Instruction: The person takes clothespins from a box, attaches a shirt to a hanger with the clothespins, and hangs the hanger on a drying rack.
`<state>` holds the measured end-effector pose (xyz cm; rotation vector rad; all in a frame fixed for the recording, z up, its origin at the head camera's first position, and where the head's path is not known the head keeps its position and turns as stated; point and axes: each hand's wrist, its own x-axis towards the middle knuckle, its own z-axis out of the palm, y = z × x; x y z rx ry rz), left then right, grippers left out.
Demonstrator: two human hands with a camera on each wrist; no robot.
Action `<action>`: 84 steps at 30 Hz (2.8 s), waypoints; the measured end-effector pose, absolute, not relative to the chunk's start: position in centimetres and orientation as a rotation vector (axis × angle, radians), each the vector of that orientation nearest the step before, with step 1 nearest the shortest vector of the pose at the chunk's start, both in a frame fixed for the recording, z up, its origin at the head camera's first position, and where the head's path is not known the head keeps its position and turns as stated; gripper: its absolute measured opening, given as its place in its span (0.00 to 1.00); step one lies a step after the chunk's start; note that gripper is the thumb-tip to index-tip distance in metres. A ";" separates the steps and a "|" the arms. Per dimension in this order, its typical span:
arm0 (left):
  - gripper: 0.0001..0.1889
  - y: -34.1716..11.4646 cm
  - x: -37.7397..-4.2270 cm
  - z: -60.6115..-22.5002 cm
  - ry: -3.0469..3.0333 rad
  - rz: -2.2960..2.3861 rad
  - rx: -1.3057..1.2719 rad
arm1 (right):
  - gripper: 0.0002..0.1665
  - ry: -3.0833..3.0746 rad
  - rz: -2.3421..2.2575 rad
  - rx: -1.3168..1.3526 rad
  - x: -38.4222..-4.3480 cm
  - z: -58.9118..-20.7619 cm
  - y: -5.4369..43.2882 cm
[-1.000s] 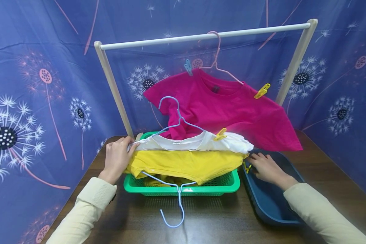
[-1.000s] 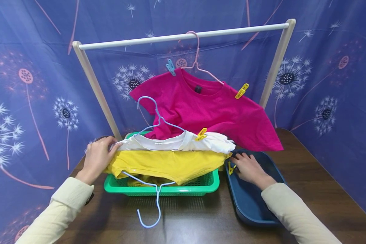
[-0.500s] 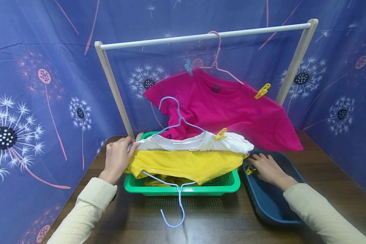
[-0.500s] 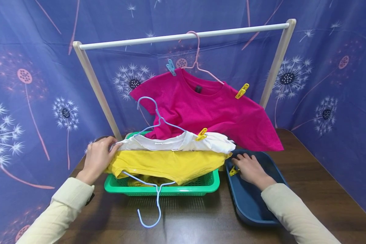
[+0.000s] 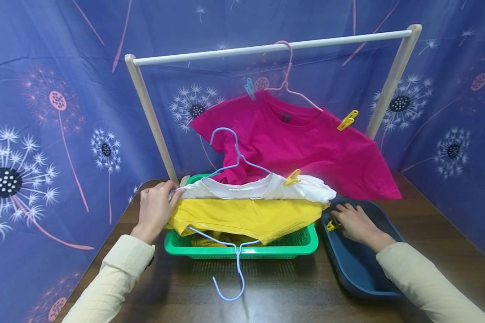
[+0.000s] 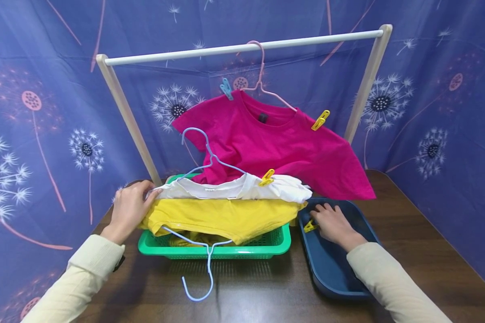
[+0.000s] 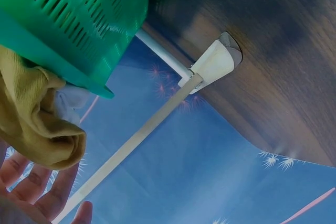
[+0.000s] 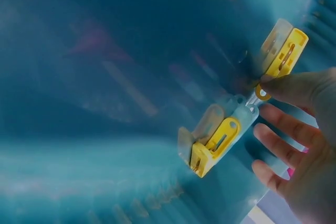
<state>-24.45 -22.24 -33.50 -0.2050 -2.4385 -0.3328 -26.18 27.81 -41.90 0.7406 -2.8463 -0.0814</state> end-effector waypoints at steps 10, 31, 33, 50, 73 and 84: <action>0.12 -22.5 -24.4 -33.5 -2.442 -0.339 -0.203 | 0.23 -2.852 -0.007 0.726 -26.0 -41.4 28.4; 0.12 -22.6 -24.4 -33.5 -2.440 -0.338 -0.206 | 0.22 -2.827 0.204 0.699 -25.1 -39.1 29.2; 0.12 -22.6 -24.5 -33.6 -2.442 -0.336 -0.204 | 0.22 -2.819 0.197 0.695 -25.0 -39.0 29.4; 0.12 -22.6 -24.5 -33.6 -2.442 -0.336 -0.201 | 0.23 -2.722 0.203 0.718 -24.4 -35.9 29.5; 0.11 -22.6 -24.4 -33.5 -2.448 -0.356 -0.199 | 0.25 -2.459 0.178 0.848 -24.4 -30.3 27.0; 0.12 -22.6 -24.5 -33.6 -2.440 -0.341 -0.205 | 0.26 -2.387 0.199 0.894 -24.6 -27.7 25.1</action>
